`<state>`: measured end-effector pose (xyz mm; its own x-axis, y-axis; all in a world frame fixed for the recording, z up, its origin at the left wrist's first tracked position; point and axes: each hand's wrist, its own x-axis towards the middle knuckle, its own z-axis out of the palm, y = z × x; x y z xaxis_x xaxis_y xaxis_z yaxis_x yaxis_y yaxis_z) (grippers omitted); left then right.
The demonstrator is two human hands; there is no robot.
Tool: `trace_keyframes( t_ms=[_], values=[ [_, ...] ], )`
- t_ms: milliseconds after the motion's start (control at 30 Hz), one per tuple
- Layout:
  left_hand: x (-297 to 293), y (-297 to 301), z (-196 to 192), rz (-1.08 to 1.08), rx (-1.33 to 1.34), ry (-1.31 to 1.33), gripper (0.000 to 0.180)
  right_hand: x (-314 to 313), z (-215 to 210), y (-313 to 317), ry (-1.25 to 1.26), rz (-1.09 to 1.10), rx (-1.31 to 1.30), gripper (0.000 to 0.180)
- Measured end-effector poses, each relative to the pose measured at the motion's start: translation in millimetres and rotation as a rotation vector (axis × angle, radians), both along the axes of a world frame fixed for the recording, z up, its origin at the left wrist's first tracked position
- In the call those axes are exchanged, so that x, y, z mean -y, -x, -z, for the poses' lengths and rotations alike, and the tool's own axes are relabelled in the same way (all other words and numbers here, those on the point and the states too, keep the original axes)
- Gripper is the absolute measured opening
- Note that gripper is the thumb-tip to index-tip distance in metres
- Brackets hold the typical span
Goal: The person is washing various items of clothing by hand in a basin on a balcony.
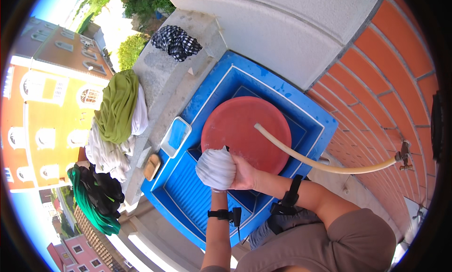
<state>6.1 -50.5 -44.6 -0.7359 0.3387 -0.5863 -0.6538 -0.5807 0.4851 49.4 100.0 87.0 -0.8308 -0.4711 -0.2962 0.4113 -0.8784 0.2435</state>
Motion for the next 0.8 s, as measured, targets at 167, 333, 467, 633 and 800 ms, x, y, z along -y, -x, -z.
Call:
trace_keyframes(
  t_ms=[167, 333, 467, 633, 800],
  values=[
    [-8, -9, -24, 0.016, -0.057, -0.246, 0.051, 1, 4, -12, 0.062, -0.016, -0.029, 0.049],
    [-5, 18, -46, 0.066, -0.166, -0.371, 0.053, -3, 42, -31, 0.046, -0.182, 0.033, 0.050],
    [-8, 29, -59, 0.269, -0.220, -0.162, 0.053, -23, 61, -34, -0.146, -0.393, -0.034, 0.044],
    [-25, 40, -75, 0.340, -0.200, -0.023, 0.050, -44, 61, -14, -0.618, -0.664, -0.265, 0.045],
    [-32, 43, -79, 0.349, -0.088, 0.153, 0.033, -45, 46, 2, -0.939, -0.656, -0.594, 0.051]
  ],
)
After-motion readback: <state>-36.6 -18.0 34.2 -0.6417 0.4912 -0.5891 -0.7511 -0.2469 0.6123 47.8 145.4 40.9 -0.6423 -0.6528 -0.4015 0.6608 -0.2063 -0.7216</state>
